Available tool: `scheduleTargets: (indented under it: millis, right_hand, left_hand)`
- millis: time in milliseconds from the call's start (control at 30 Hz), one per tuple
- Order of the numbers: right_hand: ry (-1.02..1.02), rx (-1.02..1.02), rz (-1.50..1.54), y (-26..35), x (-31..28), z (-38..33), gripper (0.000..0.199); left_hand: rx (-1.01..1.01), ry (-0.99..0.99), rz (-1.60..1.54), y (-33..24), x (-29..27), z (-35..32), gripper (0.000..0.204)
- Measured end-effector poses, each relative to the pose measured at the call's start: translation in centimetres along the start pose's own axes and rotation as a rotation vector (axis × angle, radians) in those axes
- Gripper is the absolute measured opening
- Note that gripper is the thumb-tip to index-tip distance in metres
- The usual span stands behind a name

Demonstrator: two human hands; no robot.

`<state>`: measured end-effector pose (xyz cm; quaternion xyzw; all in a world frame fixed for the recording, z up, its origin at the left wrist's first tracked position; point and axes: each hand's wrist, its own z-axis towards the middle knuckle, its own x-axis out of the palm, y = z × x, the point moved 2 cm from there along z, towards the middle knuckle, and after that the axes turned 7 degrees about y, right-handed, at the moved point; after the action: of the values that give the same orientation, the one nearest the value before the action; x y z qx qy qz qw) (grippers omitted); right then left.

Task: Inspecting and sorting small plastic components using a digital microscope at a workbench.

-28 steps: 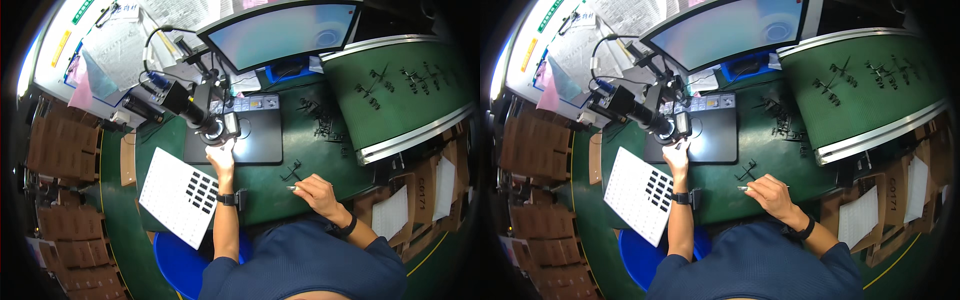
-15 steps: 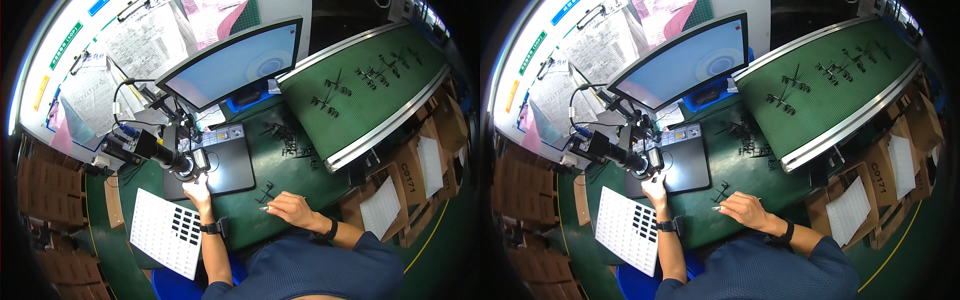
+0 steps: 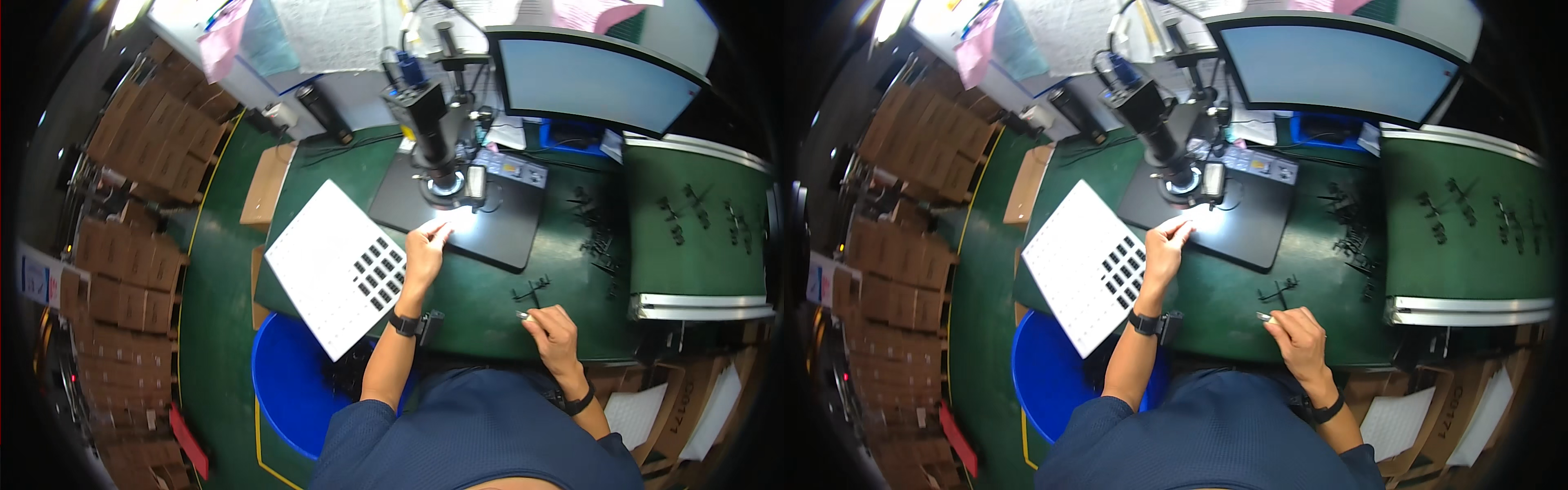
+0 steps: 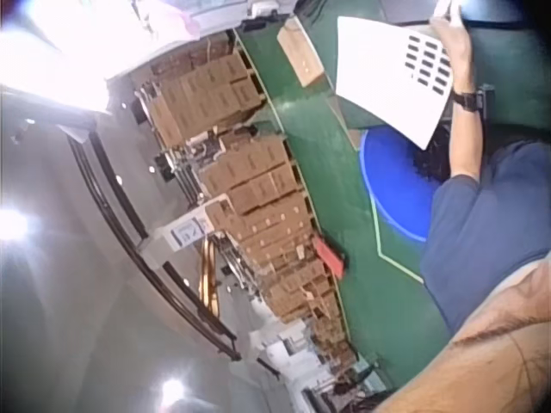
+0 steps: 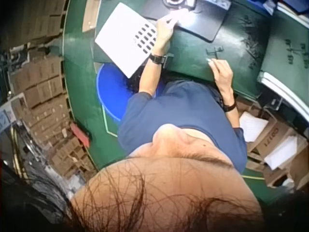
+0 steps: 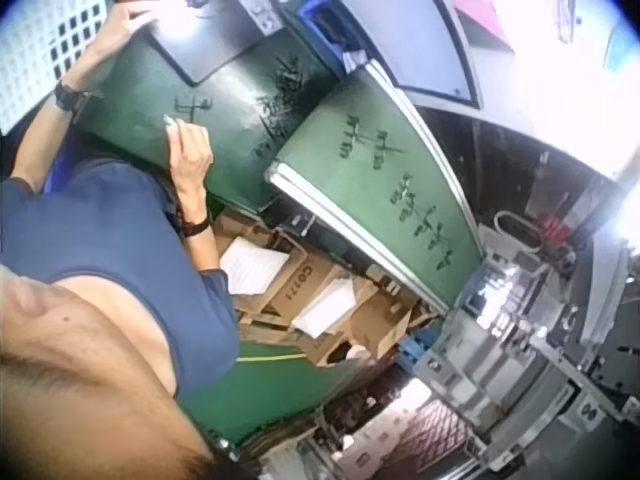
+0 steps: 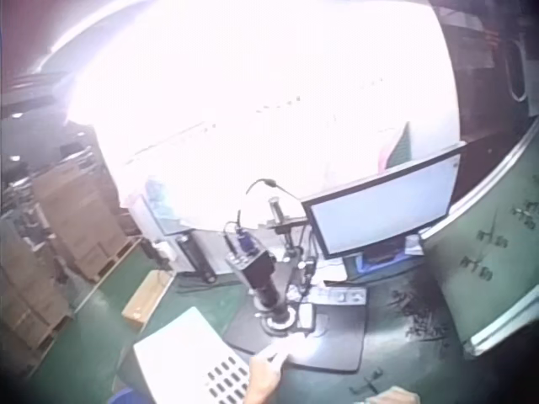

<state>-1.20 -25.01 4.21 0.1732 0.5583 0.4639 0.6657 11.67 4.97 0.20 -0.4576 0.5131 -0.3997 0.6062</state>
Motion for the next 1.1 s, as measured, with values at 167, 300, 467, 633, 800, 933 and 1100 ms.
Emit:
scheduleTargets:
  millis: [167,300,467,633,800,933,1100]
  right_hand:
    - [0.036,-0.014,-0.012,-0.5,0.2,-0.1,0.017]
    - [0.052,-0.021,-0.004,-0.6,0.3,0.3,0.017]
    - [0.072,-0.035,-0.001,-0.4,0.8,0.9,0.018]
    - [0.022,-0.043,-0.048,-0.1,0.2,1.1,0.018]
    - [-0.050,0.116,-0.265,-1.0,-0.1,0.7,0.031]
    - [0.024,0.233,-0.393,-2.7,1.2,0.2,0.026]
    - [0.050,0.147,-0.341,-3.3,2.2,0.4,0.015]
  left_hand:
    - [-0.159,-0.230,0.111,-0.7,-6.3,-6.8,0.020]
    - [-0.089,-0.565,0.493,3.4,-14.5,-10.0,0.014]
    - [-0.131,-0.497,0.674,4.8,-17.4,-10.6,0.013]
    - [0.044,-0.407,0.898,7.5,-17.6,-10.1,0.011]
    - [-0.004,-0.197,1.077,6.0,-17.2,-12.1,0.028]
    - [0.002,-0.434,0.791,1.8,-14.7,-11.4,0.028]
    - [-0.059,-0.181,-0.042,-0.4,-7.9,-10.7,0.026]
